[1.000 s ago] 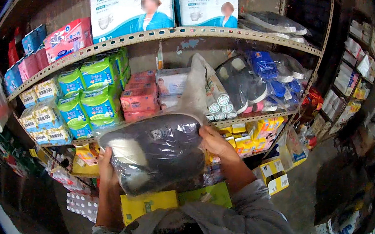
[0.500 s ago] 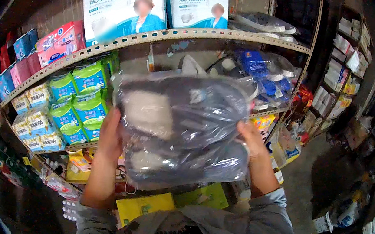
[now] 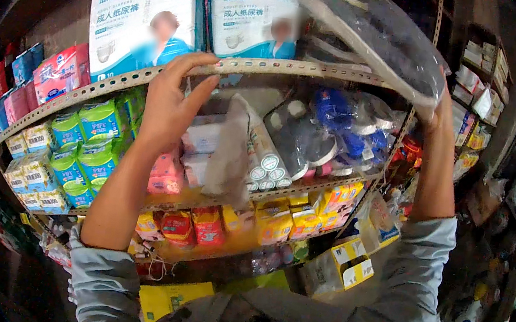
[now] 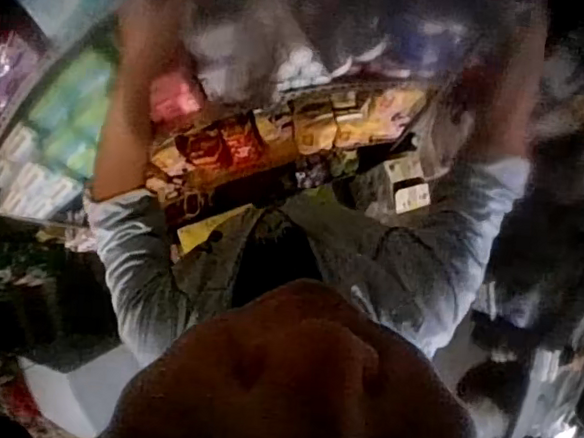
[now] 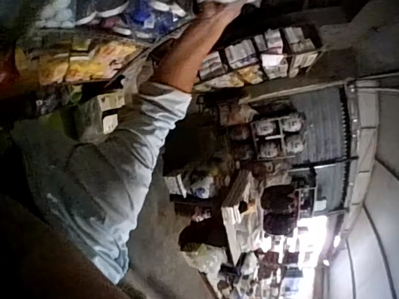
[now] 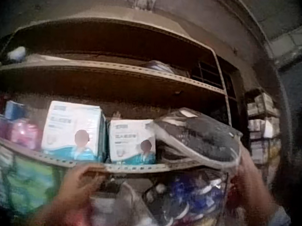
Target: The person arranges various packaged goods on a store shelf. They pick up pink and white packages, wipe them with a cloth, and place them on the shelf. They also handle larger blue and white boxes and a dark plastic-wrapped item, positioning them on the upper shelf.
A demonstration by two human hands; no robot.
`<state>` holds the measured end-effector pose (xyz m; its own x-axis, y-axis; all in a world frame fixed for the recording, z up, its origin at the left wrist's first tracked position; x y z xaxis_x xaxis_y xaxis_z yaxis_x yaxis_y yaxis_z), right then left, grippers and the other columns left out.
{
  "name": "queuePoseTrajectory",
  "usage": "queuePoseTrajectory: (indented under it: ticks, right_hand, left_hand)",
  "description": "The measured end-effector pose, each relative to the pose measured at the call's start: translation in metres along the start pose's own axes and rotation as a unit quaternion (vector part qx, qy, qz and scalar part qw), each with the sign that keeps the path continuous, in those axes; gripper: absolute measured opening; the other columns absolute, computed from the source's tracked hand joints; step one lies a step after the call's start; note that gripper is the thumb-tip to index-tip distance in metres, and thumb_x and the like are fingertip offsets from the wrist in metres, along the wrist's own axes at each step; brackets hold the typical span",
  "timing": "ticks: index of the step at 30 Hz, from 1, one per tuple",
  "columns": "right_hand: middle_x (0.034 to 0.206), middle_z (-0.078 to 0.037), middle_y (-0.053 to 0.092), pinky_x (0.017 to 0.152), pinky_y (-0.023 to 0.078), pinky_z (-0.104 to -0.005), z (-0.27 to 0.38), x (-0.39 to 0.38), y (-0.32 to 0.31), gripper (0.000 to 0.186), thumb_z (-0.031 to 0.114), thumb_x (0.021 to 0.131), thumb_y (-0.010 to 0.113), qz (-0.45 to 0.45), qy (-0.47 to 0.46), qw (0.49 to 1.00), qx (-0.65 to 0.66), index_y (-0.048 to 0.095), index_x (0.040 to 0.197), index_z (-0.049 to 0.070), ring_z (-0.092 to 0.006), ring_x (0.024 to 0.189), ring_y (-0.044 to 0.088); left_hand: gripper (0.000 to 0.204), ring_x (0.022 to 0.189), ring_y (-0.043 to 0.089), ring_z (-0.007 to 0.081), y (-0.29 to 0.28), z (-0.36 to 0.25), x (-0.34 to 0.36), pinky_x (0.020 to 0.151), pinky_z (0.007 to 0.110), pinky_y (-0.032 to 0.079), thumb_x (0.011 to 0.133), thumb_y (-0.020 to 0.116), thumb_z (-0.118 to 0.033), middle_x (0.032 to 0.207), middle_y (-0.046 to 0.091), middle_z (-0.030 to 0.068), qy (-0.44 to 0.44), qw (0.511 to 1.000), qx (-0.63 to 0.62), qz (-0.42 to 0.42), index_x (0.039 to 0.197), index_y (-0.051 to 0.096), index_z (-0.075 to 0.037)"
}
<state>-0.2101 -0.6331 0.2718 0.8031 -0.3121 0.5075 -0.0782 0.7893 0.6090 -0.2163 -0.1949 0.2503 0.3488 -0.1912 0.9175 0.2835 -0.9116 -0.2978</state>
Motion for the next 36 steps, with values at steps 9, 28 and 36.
queuePoseTrajectory:
  ticks: [9, 28, 36]
  right_hand:
    - [0.099, -0.013, 0.052, 0.066, 0.052, -0.0344, 0.001, 0.167, -0.006, 0.047, 0.043, 0.088, 0.043, -0.092, -0.073, 0.991, -0.066, 0.044, 0.109, 0.001, -0.0255, 0.087, 0.054]
    - [0.105, -0.021, 0.055, 0.084, 0.041, -0.0410, -0.048, 0.182, 0.042, 0.060, 0.054, 0.075, 0.053, 0.068, -0.343, 0.459, -0.817, 0.049, 0.117, 0.011, -0.0370, 0.098, 0.052]
    - [0.084, -0.021, 0.061, 0.071, 0.047, -0.0426, -0.031, 0.170, 0.052, 0.057, 0.054, 0.075, 0.054, 0.062, -0.340, 0.400, -0.849, 0.054, 0.099, 0.002, -0.0361, 0.083, 0.059]
  left_hand:
    - [0.019, 0.085, 0.054, 0.0305, 0.065, 0.037, 0.072, 0.074, 0.039, 0.043, 0.077, 0.056, -0.020, 0.089, 0.059, 0.0139, 0.101, 0.950, 0.295, -0.012, 0.090, 0.060, -0.007]
    - [0.018, 0.086, 0.055, 0.0311, 0.072, 0.061, 0.070, 0.071, 0.039, 0.045, 0.078, 0.054, -0.021, 0.087, 0.060, 0.0145, 0.044, 0.921, 0.384, -0.048, 0.086, 0.061, -0.006]
    - [0.022, 0.087, 0.055, 0.0313, 0.072, 0.067, 0.070, 0.073, 0.038, 0.044, 0.078, 0.052, -0.024, 0.090, 0.060, 0.0146, 0.018, 0.915, 0.402, -0.038, 0.089, 0.061, -0.007]
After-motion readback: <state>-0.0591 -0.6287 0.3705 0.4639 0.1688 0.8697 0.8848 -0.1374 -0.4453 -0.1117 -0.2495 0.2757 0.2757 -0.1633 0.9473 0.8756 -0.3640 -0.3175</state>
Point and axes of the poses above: each hand's wrist, its own x-axis towards the middle knuckle, its own y-axis out of the palm, z = x × y, the point moved 6 cm from there along x, towards the middle knuckle
